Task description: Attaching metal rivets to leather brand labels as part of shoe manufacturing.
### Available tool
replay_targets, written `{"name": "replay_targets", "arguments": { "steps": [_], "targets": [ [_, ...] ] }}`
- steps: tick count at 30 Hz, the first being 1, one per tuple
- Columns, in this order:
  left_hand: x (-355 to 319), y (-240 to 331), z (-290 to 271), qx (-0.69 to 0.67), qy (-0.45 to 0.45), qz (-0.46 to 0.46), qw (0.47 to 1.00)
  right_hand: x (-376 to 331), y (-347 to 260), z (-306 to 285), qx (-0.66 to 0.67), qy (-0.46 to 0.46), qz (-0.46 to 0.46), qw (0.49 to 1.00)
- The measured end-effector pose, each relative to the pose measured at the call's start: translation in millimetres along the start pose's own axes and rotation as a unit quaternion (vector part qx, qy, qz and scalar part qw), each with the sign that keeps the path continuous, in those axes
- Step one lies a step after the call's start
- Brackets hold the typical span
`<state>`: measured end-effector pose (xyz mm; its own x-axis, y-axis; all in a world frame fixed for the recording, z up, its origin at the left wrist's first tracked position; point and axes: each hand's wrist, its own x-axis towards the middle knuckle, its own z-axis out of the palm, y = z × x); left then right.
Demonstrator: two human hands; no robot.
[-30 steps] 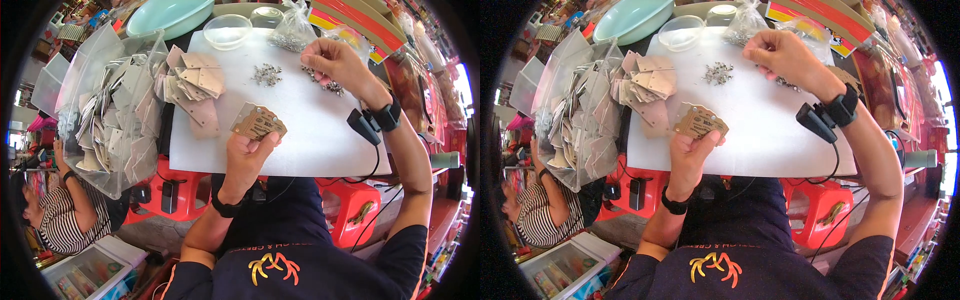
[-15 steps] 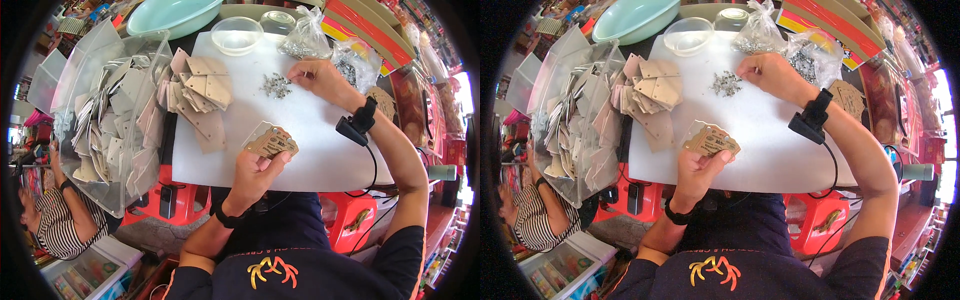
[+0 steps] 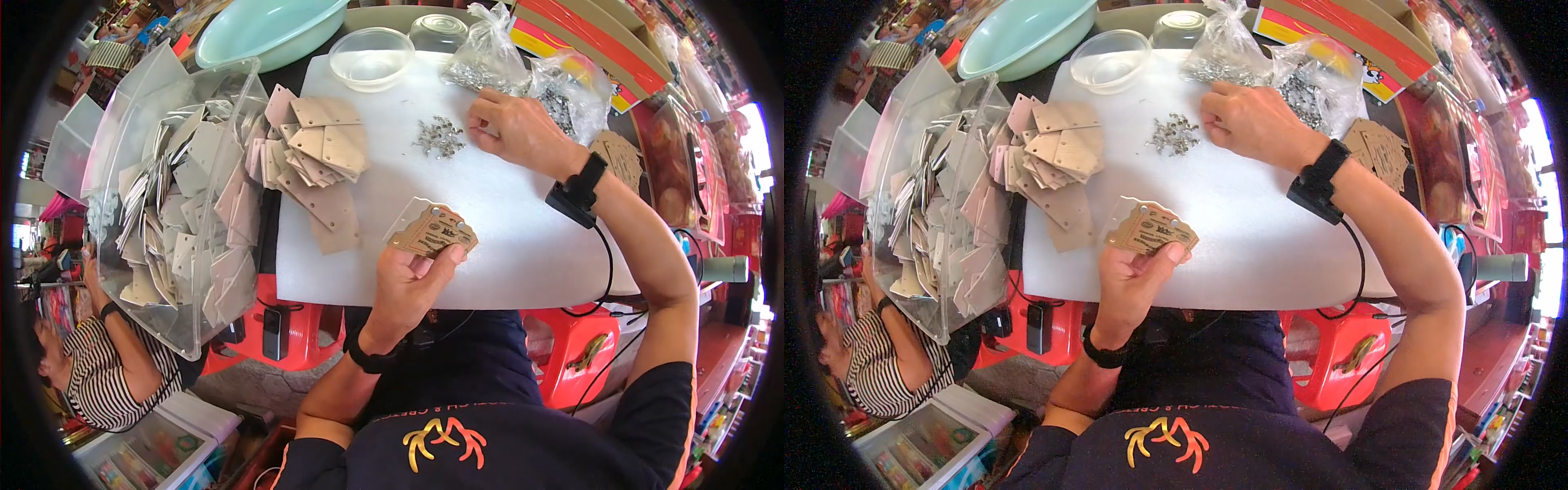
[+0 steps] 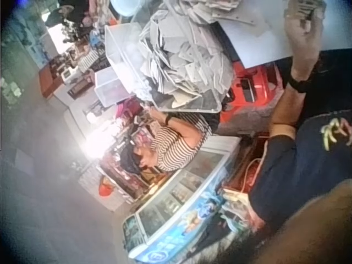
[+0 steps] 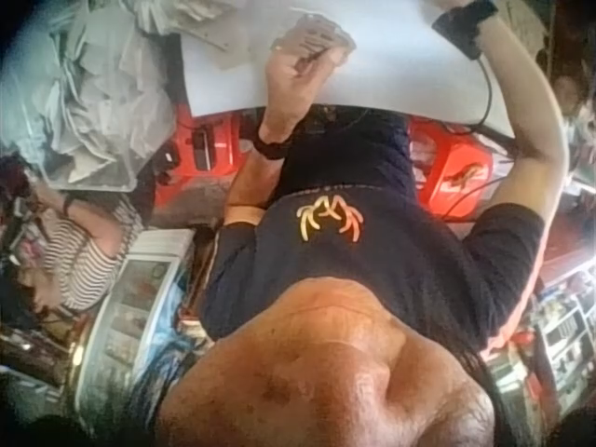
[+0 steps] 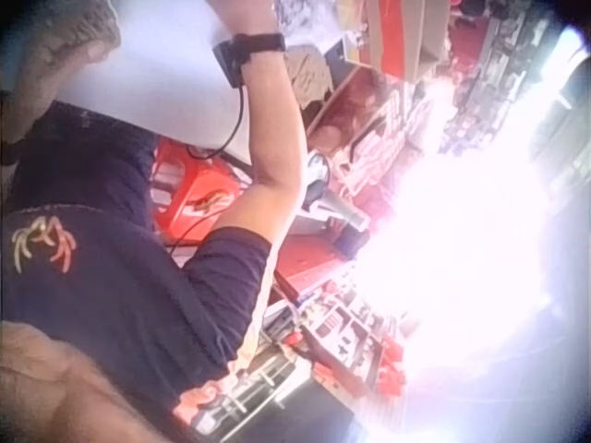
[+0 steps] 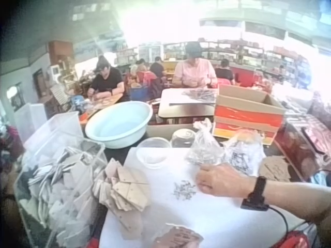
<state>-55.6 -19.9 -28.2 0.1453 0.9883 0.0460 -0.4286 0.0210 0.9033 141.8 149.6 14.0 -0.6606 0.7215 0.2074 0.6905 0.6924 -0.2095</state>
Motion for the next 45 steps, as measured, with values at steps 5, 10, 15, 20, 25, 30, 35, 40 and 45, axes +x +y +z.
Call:
{"name": "replay_targets", "arguments": {
  "steps": [5,10,15,20,25,30,35,40,45],
  "targets": [
    [-0.5,-0.4,1.9,0.0,0.009,0.002,1.0,-15.6,5.6,-2.9,0.077,-0.013,0.05,0.996],
    [-1.4,-0.4,3.8,0.001,0.019,-0.009,1.0,-23.3,5.8,-5.7,0.134,-0.035,0.075,0.988],
    [-0.7,1.2,2.9,0.022,0.009,0.001,1.0,-20.4,-2.1,-1.9,0.138,0.009,0.039,0.99],
    [0.2,0.3,2.4,0.031,0.003,0.004,1.0,-10.8,-4.5,8.9,0.061,0.055,0.021,0.996],
    [-1.1,-0.7,4.1,0.03,0.014,0.009,0.999,-3.4,-5.6,13.4,0.017,0.041,0.029,0.999],
    [-1.2,-1.0,3.2,0.029,0.007,0.02,0.999,0.2,-2.4,15.7,-0.004,0.029,0.031,0.999],
    [-1.1,-1.1,4.1,0.021,0.008,0.015,1.0,-10.5,4.0,5.8,0.242,0.005,0.092,0.966],
    [-0.4,-1.8,-0.5,0.023,0.009,0.007,1.0,-26.1,-22.1,-27.4,0.476,-0.092,0.222,0.846],
    [-0.9,-1.4,4.7,-0.003,0.035,0.006,0.999,-46.9,-38.6,-30.1,0.632,-0.073,0.235,0.735]
  ]
}}
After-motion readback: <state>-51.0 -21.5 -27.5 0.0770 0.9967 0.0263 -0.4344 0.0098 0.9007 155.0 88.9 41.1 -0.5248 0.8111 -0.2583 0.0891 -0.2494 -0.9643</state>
